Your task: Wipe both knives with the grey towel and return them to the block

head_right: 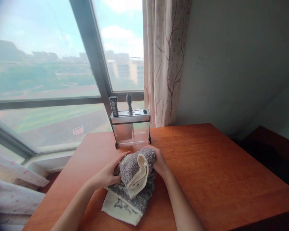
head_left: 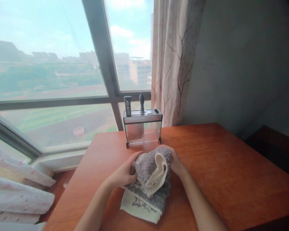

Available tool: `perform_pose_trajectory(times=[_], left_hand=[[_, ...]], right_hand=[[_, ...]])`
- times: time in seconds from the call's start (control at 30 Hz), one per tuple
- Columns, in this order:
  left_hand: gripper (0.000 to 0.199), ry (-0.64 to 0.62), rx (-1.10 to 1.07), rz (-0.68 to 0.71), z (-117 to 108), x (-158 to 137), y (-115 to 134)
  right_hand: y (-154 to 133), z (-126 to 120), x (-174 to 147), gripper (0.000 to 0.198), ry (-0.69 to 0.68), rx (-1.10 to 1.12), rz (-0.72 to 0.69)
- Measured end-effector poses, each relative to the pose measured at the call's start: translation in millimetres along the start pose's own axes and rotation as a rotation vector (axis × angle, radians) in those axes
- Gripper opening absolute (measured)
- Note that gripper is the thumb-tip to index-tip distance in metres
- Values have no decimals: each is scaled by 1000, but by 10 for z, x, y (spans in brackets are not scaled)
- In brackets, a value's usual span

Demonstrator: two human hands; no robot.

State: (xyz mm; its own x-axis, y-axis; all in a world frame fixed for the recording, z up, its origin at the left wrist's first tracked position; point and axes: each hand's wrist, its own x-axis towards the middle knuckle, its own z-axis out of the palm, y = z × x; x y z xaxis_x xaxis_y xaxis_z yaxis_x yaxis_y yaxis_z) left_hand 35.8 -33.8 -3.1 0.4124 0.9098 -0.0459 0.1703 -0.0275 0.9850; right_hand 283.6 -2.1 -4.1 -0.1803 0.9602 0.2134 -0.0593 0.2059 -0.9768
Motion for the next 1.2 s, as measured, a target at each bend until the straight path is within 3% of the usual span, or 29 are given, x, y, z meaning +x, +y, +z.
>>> perform_pose_trajectory(times=[0.17, 0.27, 0.4, 0.6, 0.77, 0.87, 1.03, 1.2], left_hand=[[93, 33, 44, 84, 122, 36, -9], [66, 89, -63, 59, 183, 73, 22], [29, 186, -228, -25, 201, 118, 60], [29, 236, -368, -143, 179, 117, 77], [45, 263, -625, -238, 203, 104, 12], [46, 273, -659, -303, 211, 104, -10], [47, 276, -637, -283, 223, 106, -6], [54, 250, -720, -265, 245, 104, 13]], right_hand=[[19, 50, -4, 23, 47, 117, 116], [92, 53, 21, 33, 75, 131, 246], [176, 27, 48, 37, -4, 71, 321], [163, 10, 18, 24, -46, 93, 443], [98, 4, 2, 34, -50, 258, 413], [109, -23, 11, 36, 12, 219, 392], [210, -91, 29, 36, 19, 49, 316], [385, -132, 71, 31, 121, -361, 170]])
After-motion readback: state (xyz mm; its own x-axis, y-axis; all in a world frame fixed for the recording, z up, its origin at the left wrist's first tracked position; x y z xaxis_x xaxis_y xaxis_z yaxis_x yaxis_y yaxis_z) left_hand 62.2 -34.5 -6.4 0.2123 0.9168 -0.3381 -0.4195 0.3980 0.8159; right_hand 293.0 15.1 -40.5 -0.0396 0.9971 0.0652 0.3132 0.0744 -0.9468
